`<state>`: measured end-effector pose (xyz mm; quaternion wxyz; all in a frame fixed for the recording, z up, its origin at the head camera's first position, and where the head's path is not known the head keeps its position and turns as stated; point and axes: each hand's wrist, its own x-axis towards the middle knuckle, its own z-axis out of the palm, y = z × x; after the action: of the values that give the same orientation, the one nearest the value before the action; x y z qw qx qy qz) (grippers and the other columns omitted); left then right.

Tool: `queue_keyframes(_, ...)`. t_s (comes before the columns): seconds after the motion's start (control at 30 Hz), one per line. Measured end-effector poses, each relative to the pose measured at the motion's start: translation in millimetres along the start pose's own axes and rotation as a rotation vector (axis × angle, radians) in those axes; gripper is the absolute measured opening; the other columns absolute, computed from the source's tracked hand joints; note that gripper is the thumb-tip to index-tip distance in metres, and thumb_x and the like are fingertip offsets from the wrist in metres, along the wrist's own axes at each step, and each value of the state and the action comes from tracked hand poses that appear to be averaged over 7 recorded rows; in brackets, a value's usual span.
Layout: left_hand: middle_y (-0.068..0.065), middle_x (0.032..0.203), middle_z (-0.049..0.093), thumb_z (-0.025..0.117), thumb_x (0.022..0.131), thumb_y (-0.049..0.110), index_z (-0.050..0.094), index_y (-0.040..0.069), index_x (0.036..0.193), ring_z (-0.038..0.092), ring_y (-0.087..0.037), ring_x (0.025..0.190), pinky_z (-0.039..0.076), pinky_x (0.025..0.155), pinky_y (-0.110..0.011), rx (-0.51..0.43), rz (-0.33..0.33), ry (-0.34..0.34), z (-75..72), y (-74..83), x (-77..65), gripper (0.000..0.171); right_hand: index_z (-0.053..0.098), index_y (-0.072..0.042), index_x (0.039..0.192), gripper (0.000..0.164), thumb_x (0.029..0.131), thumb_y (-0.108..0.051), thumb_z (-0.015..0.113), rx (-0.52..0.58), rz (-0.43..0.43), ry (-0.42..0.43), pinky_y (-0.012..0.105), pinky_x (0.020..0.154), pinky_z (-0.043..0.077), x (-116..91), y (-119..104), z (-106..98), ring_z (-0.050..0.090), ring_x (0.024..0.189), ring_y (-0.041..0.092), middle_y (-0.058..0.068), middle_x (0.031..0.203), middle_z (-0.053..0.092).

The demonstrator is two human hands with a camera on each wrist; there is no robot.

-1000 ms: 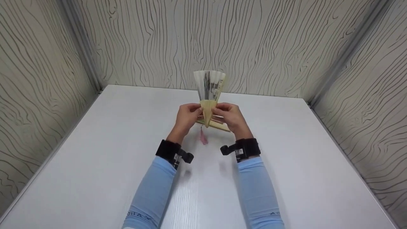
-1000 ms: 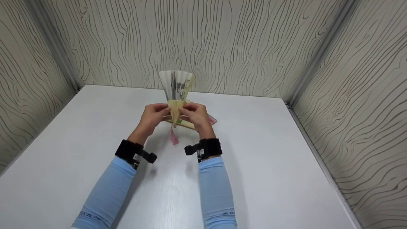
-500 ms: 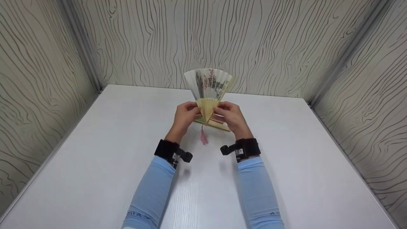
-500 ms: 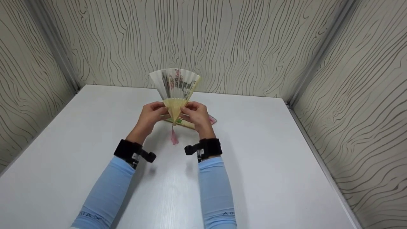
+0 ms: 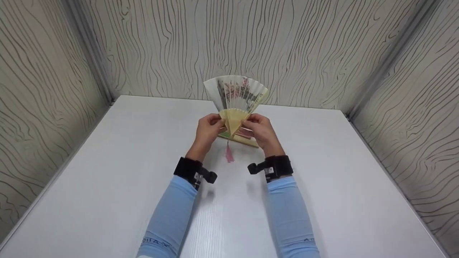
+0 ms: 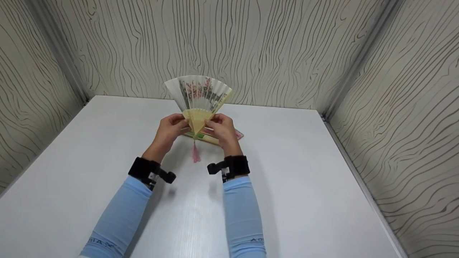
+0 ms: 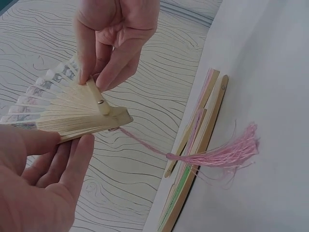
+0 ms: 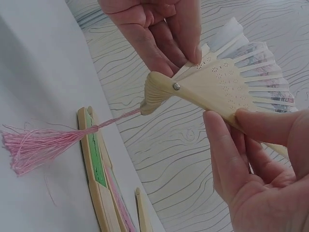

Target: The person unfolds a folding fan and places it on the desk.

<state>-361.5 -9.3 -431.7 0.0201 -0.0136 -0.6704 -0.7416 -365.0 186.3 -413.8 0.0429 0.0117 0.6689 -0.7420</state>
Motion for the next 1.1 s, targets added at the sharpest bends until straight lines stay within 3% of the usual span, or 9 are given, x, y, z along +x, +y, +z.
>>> queue_keyframes(0.2,-0.024,0.124,0.077,0.066,0.107,0.007,0.071,-0.004,0.127,0.078,-0.022,0.103,0.068,0.093,-0.032,-0.043,-0.006,0.017,-1.3,-1.2,1.7,0.023,0.063,0.006,0.127,0.021,0.106,0.005,0.061,0.028,-0.006,0.020,0.033,0.097,0.067,0.0,0.1,1.4,0.075,0.090,0.011,0.002,0.099,0.068)
queue_keyframes(0.43,-0.017,0.112,0.078,0.069,0.107,0.008,0.071,-0.004,0.122,0.076,-0.017,0.097,0.068,0.090,-0.030,-0.095,-0.009,0.043,-3.1,1.4,0.1,0.020,0.057,0.008,0.138,0.032,0.107,0.005,0.059,0.076,-0.010,0.020,0.031,0.097,0.067,0.7,-0.1,1.3,0.076,0.092,0.011,0.005,0.107,0.069)
queue_keyframes(0.6,-0.009,0.100,0.073,0.068,0.105,0.002,0.068,-0.006,0.115,0.073,-0.014,0.091,0.068,0.085,-0.026,-0.176,-0.007,0.065,-2.5,0.5,1.1,0.012,0.051,0.008,0.149,0.041,0.109,0.003,0.057,0.109,-0.014,0.006,0.023,0.087,0.067,-1.0,-1.0,0.4,0.076,0.097,0.012,0.009,0.118,0.067)
queue_keyframes(0.73,-0.012,0.107,0.069,0.064,0.107,0.000,0.063,-0.007,0.119,0.072,-0.016,0.095,0.068,0.089,-0.027,-0.250,-0.011,0.096,-1.3,0.7,2.3,0.014,0.050,0.006,0.152,0.044,0.108,0.005,0.055,0.239,0.016,0.016,0.021,0.085,0.067,-0.1,-1.3,0.1,0.076,0.095,0.013,0.009,0.117,0.068)
queue_keyframes(0.93,-0.024,0.136,0.066,0.058,0.111,0.004,0.054,-0.005,0.147,0.072,-0.026,0.120,0.065,0.098,-0.026,-0.446,-0.033,0.175,1.0,2.0,3.0,0.038,0.057,-0.003,0.137,0.033,0.107,0.009,0.055,0.557,0.092,0.045,0.024,0.085,0.068,1.8,-2.3,6.3,0.075,0.093,0.018,0.009,0.110,0.067)
queue_keyframes(1.0,-0.024,0.139,0.066,0.058,0.112,0.006,0.053,-0.004,0.149,0.071,-0.027,0.122,0.065,0.098,-0.025,-0.476,-0.035,0.209,1.8,2.0,3.0,0.039,0.057,-0.006,0.136,0.033,0.107,0.009,0.055,0.595,0.092,0.041,0.025,0.086,0.068,2.5,-1.9,10.2,0.075,0.095,0.017,0.009,0.113,0.067)
queue_keyframes(1.1,-0.022,0.134,0.067,0.059,0.112,0.008,0.055,-0.004,0.145,0.072,-0.025,0.117,0.065,0.099,-0.025,-0.487,-0.037,0.250,1.9,2.6,3.3,0.035,0.056,-0.007,0.140,0.035,0.108,0.007,0.055,0.567,0.073,0.039,0.026,0.087,0.068,2.7,-0.2,14.6,0.076,0.096,0.017,0.009,0.114,0.068)
